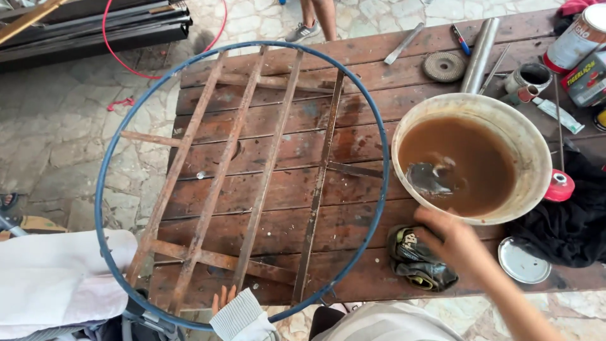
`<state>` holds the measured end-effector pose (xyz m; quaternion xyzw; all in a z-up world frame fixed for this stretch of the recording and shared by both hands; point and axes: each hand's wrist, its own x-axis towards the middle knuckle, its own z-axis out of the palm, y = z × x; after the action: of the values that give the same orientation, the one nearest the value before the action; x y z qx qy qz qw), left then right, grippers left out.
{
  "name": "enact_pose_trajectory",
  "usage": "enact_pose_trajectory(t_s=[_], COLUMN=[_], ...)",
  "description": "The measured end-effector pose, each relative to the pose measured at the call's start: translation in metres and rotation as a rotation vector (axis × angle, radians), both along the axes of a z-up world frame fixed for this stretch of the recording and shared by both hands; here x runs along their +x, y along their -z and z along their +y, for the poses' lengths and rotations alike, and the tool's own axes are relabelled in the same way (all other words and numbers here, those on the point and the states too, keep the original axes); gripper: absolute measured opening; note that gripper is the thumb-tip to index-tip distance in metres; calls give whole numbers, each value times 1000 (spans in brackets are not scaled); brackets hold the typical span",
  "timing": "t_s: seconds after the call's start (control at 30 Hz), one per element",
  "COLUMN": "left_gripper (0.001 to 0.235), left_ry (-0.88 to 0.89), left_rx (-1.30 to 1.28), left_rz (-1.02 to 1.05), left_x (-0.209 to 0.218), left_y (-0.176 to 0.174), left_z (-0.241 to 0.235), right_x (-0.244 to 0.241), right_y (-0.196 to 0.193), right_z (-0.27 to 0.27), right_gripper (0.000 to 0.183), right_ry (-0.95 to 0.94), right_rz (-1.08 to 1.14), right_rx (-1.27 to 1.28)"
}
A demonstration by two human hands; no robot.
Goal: Cleaning a circular metal frame with a cloth and applying a liquid coating using a brush
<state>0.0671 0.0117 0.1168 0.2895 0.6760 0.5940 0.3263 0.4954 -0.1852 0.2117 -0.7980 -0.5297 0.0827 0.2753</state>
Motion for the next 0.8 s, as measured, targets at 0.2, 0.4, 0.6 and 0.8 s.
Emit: enact_pose_trajectory(t_s=[0.2, 0.4, 0.6, 0.8], left_gripper=[43, 46, 44, 42], left_ry=[-90, -151, -61, 352], left_rx=[-141, -269, -247, -148], left_rz=[-165, -126, -8, 138], left_x=[6, 23, -3, -56], left_y=[-43, -66, 0, 80], left_z=[1, 0, 3, 26], right_x=[-46, -26, -46, -19], right_y=[77, 112, -7, -63], right_z=[-38, -40, 18, 179], right_gripper=[114, 98, 64, 63], right_ry=[-92, -162, -48, -192], right_rz=[-496, -669, 145, -30], right_rx=[-147, -260, -10, 373])
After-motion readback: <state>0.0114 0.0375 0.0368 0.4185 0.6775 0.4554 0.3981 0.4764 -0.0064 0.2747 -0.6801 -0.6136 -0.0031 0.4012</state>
